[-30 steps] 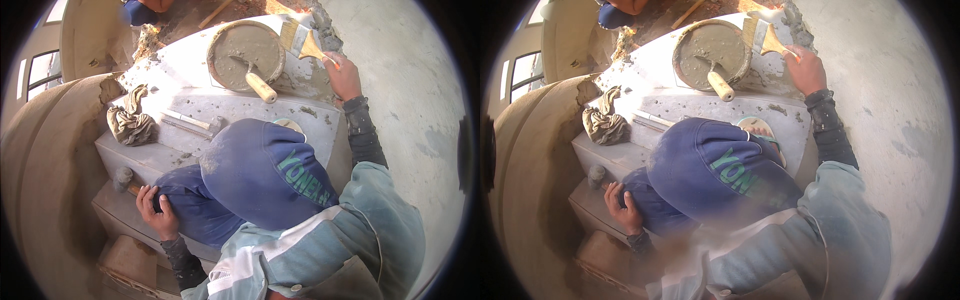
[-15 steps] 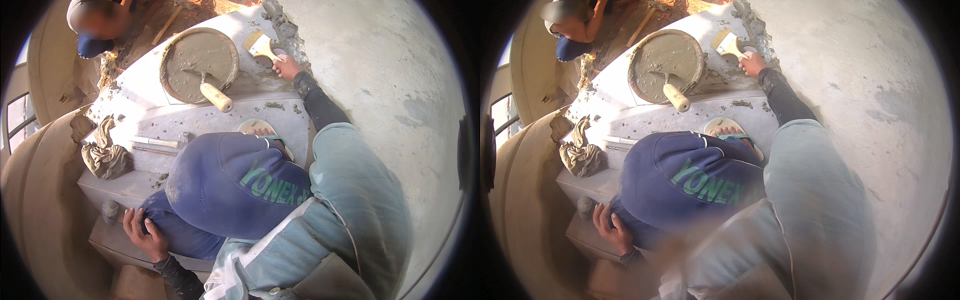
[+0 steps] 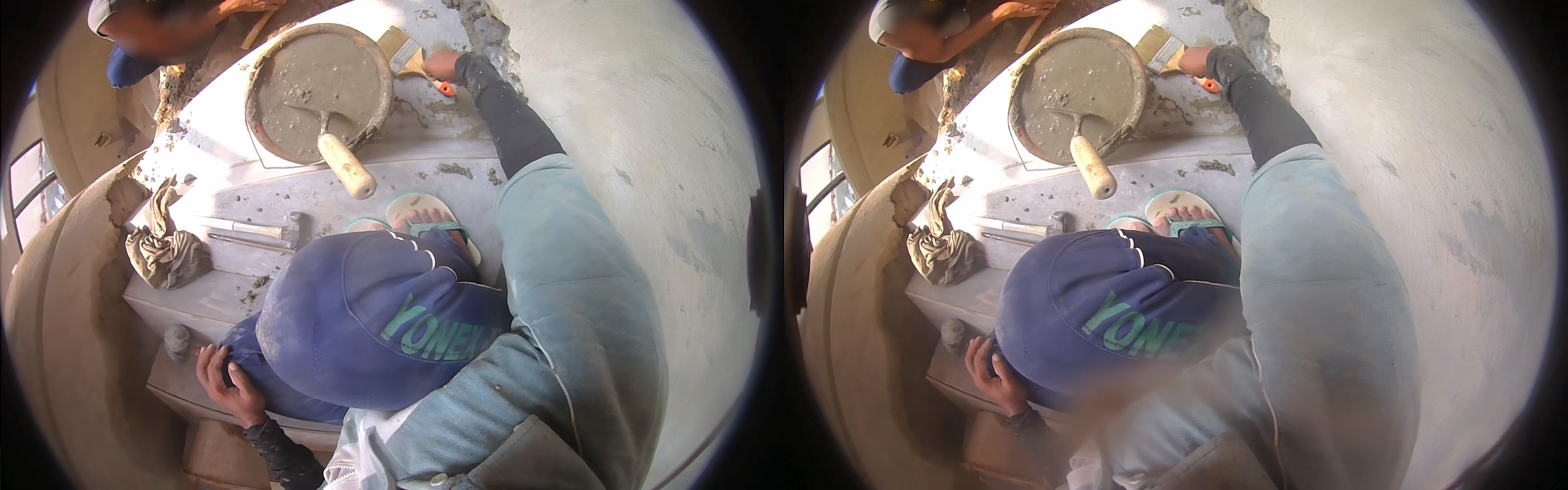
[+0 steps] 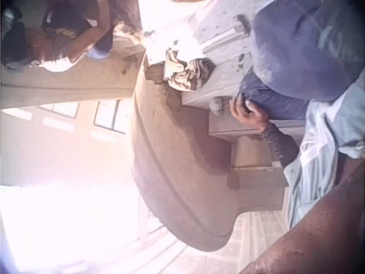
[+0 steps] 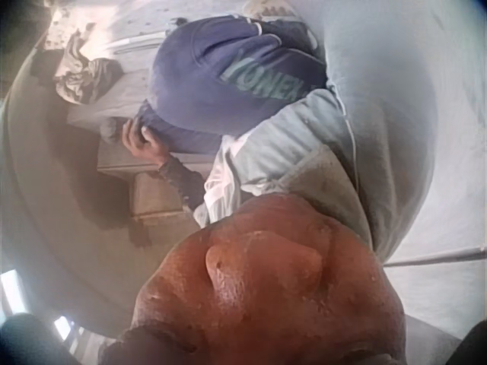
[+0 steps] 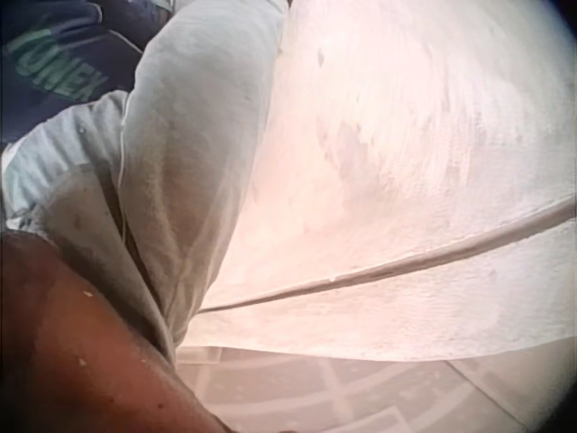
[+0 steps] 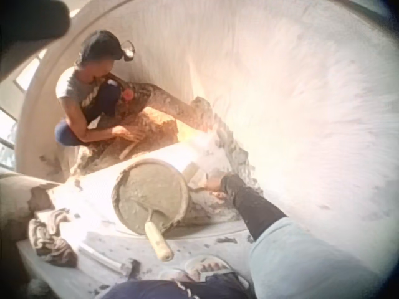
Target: The person applies mortar to a concrete staircase step using a trowel, levels the surface with a straight edge, and positions a tile piece onto the step. They use a rubber mallet to tap the tile into place and a brush to clean the surface and edges.
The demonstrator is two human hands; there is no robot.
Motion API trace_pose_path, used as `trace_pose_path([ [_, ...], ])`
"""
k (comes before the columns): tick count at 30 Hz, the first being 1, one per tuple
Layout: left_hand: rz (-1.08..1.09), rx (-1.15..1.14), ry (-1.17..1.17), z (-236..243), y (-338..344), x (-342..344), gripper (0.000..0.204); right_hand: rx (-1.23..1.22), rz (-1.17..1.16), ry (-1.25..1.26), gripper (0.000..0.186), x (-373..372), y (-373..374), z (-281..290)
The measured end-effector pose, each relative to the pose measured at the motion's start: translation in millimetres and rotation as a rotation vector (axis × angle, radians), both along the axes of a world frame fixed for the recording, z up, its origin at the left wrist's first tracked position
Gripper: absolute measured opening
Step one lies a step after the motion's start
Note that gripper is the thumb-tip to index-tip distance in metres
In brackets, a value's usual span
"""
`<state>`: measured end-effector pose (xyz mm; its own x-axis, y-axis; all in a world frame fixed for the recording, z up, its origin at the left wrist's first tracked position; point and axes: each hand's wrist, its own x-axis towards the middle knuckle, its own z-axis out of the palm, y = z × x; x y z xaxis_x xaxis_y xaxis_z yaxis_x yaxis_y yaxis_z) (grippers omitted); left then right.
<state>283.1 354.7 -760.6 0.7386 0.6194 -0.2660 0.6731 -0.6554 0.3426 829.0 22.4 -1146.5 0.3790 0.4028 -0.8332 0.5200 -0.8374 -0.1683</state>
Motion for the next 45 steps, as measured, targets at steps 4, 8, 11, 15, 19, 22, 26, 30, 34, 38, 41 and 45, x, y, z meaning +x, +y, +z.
trace_pose_path([
  [4,-0.013,0.009,-0.003,1.0,0.4,-1.0,0.028,-0.149,-0.514,0.566,0.015,-88.1,8.2,34.3],
  [8,-0.029,-0.012,0.023,3.2,4.1,10.0,0.028,-0.437,-0.423,0.767,0.025,-110.3,-39.7,-56.9],
  [11,0.025,0.025,0.050,1.3,-3.7,12.1,0.029,-0.238,-0.716,0.860,0.031,-104.4,-25.8,-36.2],
  [15,0.028,0.031,0.060,4.1,-6.0,6.8,0.030,0.794,-1.483,1.107,0.035,-57.0,-15.3,0.4],
  [19,0.016,0.017,0.065,6.1,-4.0,9.8,0.030,0.719,-1.741,1.016,0.033,-110.9,-11.5,-17.6],
  [22,0.020,0.018,0.086,11.8,-5.6,16.2,0.030,0.455,-1.675,0.999,0.033,-153.3,-14.0,-12.4],
  [26,0.049,0.036,0.112,12.9,-9.9,28.3,0.030,0.439,-1.585,1.030,0.032,-126.4,1.6,-9.0],
  [30,0.027,0.046,0.123,12.8,-9.8,16.9,0.030,0.500,-1.640,1.029,0.033,-125.4,-6.0,-20.9],
  [34,0.059,0.055,0.172,13.5,-15.6,21.0,0.030,0.466,-1.662,0.969,0.034,-146.6,-16.8,-19.7],
  [38,0.013,0.046,0.152,15.7,-9.2,28.3,0.030,0.359,-1.422,1.013,0.033,-147.4,-23.1,-16.7],
  [41,0.016,0.048,0.156,13.1,-7.1,25.2,0.030,0.527,-1.433,1.002,0.032,-112.1,2.2,-9.1],
  [45,0.050,0.034,0.129,11.7,-12.0,12.6,0.030,0.834,-1.512,1.069,0.033,-85.2,3.9,-6.7],
])
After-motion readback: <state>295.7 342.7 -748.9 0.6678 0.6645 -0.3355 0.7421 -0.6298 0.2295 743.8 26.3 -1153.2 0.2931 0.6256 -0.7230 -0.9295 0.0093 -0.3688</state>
